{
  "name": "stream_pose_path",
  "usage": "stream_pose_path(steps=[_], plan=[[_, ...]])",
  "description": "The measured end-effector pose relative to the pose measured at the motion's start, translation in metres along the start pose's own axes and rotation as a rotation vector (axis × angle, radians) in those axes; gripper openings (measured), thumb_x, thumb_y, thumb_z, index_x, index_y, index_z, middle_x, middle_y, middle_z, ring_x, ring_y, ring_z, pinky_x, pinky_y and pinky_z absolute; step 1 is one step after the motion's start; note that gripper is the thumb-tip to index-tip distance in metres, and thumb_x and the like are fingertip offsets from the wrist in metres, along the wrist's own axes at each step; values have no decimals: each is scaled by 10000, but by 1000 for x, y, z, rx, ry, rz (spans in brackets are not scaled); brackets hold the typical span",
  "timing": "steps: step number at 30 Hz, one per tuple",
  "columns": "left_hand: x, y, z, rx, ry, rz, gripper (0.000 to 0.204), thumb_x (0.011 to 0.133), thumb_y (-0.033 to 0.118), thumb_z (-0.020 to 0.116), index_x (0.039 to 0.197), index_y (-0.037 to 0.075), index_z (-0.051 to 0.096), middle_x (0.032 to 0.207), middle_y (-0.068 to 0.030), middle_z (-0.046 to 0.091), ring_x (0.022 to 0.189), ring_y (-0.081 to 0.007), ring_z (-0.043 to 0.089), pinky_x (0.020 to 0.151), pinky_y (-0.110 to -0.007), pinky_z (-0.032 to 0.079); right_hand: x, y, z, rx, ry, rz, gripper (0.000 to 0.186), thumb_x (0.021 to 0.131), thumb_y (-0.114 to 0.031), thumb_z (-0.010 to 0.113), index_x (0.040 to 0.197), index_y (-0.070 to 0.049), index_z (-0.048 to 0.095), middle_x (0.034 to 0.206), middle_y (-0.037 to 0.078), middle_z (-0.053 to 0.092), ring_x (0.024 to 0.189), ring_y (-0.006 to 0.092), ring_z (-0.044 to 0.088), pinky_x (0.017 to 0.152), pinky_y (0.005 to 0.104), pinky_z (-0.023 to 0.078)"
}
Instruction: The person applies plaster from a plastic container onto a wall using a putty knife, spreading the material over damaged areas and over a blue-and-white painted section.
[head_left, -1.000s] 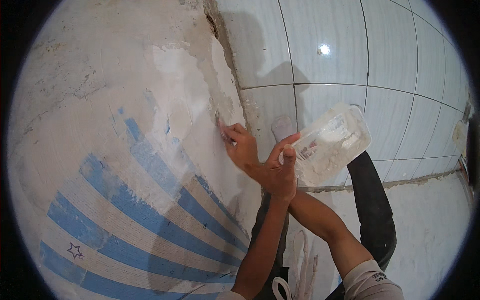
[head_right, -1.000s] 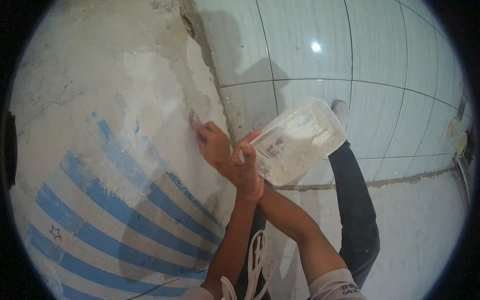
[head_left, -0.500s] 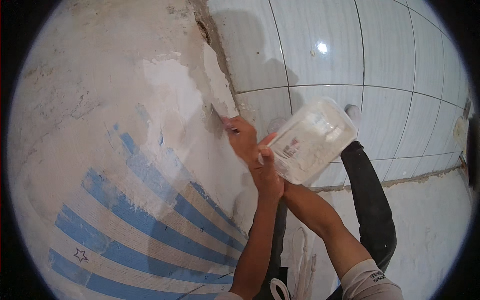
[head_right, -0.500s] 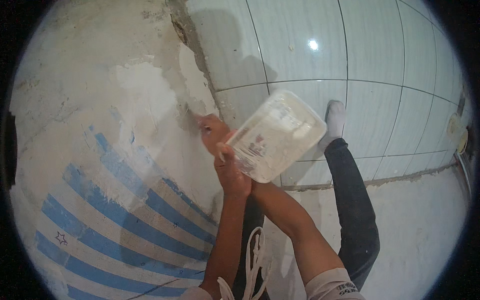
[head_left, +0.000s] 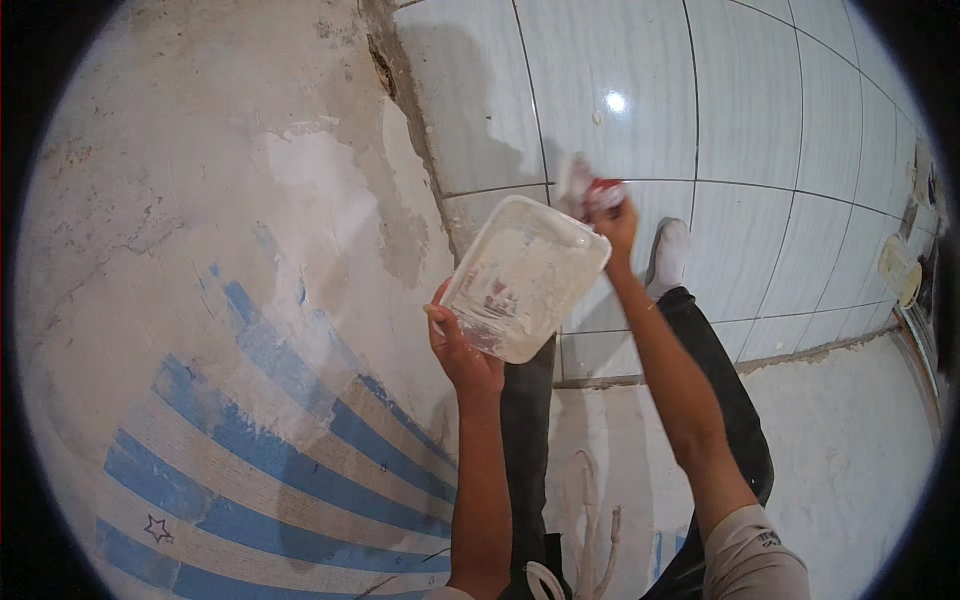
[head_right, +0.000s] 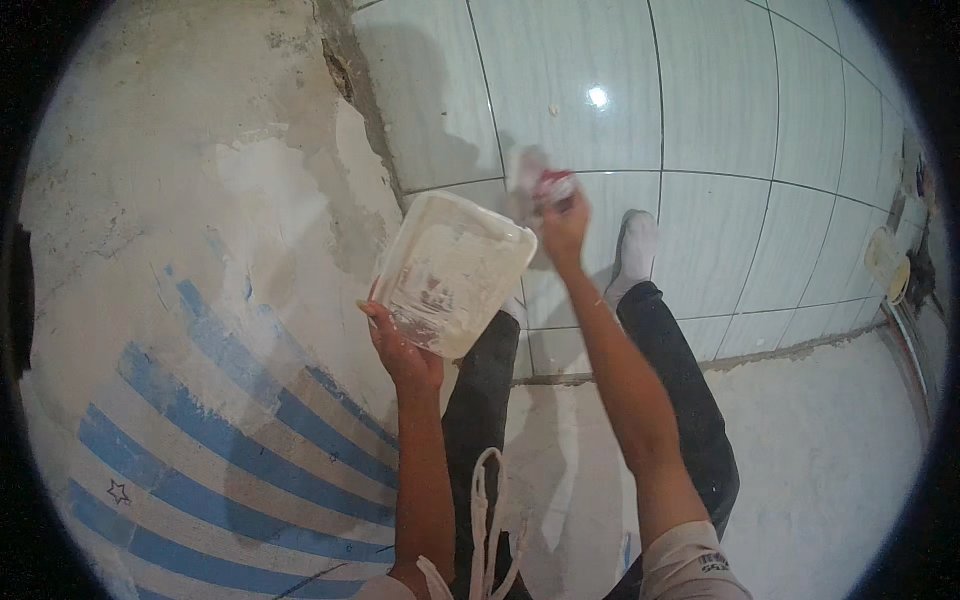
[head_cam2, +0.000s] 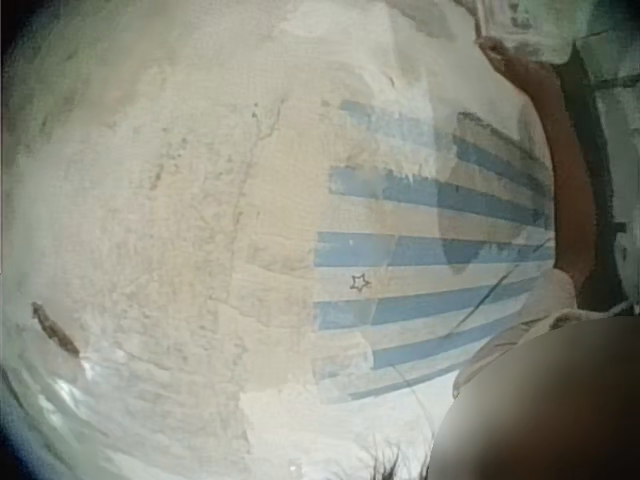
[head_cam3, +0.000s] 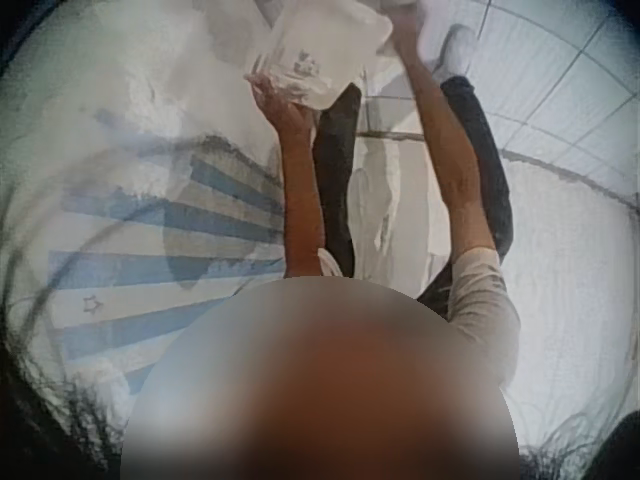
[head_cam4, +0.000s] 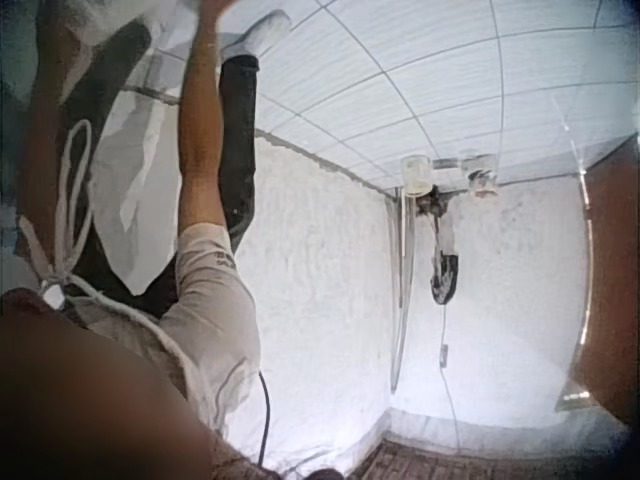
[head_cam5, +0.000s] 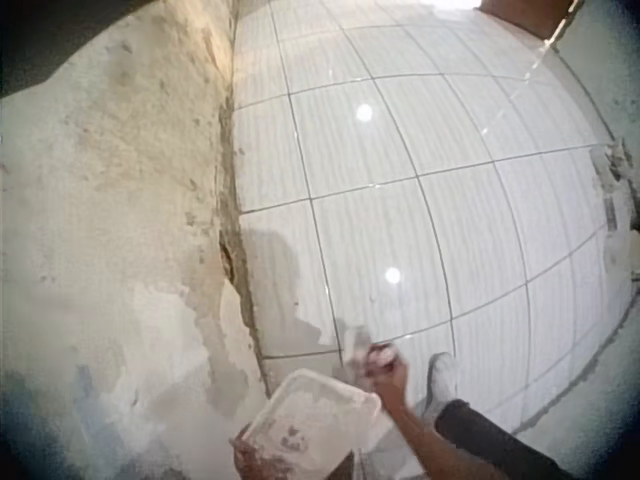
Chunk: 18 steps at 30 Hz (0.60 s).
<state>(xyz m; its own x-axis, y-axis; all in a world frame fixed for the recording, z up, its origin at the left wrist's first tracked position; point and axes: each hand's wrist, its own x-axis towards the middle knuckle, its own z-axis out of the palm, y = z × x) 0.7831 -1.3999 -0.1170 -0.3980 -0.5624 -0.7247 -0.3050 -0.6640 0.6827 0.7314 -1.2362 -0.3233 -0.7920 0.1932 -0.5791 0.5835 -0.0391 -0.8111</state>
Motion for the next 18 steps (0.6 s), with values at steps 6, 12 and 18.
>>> stream_pose_path(steps=[6,12,18], plan=[[25,-36,-6,59,-8,33,703,960,525,507,1360,-37,374,1296,-204,534,1164,-300,581,989,-439,506,129,-11,-97,-279,189,-254,281,886,-204,703,1011,38,633,879,101,688,780,156,632,717,316,508],[81,-69,-12,62,12,65,688,964,508,527,1358,-38,385,1305,-176,536,1183,-294,565,1006,-443,481,145,-12,-75,-434,145,-259,297,860,-202,710,1020,38,641,885,160,697,816,228,668,749,355,513],[121,-72,9,146,-50,110,711,948,518,543,1369,-32,382,1337,-168,515,1217,-284,544,1038,-431,463,151,-26,-65,-472,85,-279,267,851,-160,686,1015,45,637,855,192,695,795,252,694,738,361,523]])
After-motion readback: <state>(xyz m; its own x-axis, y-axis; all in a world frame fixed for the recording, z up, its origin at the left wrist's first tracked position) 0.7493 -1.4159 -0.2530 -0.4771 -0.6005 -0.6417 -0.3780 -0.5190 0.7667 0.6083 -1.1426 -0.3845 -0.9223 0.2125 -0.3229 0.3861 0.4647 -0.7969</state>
